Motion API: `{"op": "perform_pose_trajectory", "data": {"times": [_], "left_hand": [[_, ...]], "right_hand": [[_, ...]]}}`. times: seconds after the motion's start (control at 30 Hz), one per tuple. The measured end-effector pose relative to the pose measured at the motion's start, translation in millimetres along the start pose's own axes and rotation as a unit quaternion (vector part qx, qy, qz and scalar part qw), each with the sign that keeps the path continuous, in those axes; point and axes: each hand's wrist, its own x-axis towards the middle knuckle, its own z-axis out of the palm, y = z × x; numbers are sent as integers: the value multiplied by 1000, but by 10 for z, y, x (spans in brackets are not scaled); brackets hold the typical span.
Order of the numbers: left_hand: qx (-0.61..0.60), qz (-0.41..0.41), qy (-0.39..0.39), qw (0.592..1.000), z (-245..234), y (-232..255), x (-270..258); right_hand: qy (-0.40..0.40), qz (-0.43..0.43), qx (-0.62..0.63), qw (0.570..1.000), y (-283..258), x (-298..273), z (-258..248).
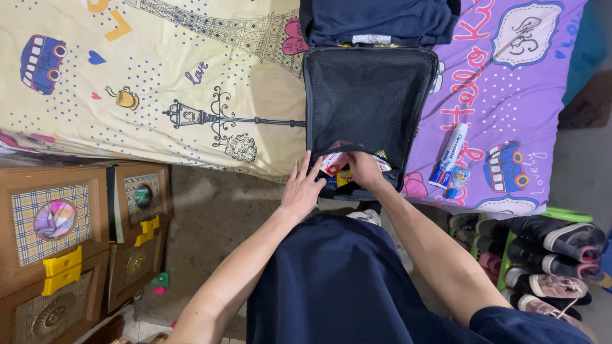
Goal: The person folds a pair of dark blue pants and places them into an open black rolling suitcase. They then place several small toiletry items, including toothpaste, toothbrush, and small boxes, into the mesh pocket of the suitcase. Finally, the person zips the suitcase closed.
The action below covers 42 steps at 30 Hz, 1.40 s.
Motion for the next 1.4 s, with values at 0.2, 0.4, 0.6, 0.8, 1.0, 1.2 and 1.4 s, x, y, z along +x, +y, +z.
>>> {"op": "perform_pose_trajectory", "data": {"times": [0.2, 0.4, 0.6, 0.8, 1.0, 1.2, 1.4], "left_hand": [[19, -9, -40, 999, 131, -52, 82], [2, -5, -11, 1000, 317, -104, 148], [48, -15, -77, 996, 284, -100, 207], [25, 21, -67, 997, 206, -49, 218], [-28, 7, -32, 999, 172, 81, 279], [-33, 17, -44, 998, 118, 419, 565], [-34, 55, -30, 997, 141, 931, 946]], "right_hand": [[0, -36, -26, 999, -7, 122, 114], [17, 15, 47, 999, -66, 7, 172], [46, -25, 90, 995, -138, -192, 70], [0, 83, 77, 994, -295, -400, -111], [10, 23, 12, 1000, -277, -551, -390], [67, 1, -42, 997, -47, -847, -827], [154, 39, -94, 983, 328, -1156, -1356]]}}
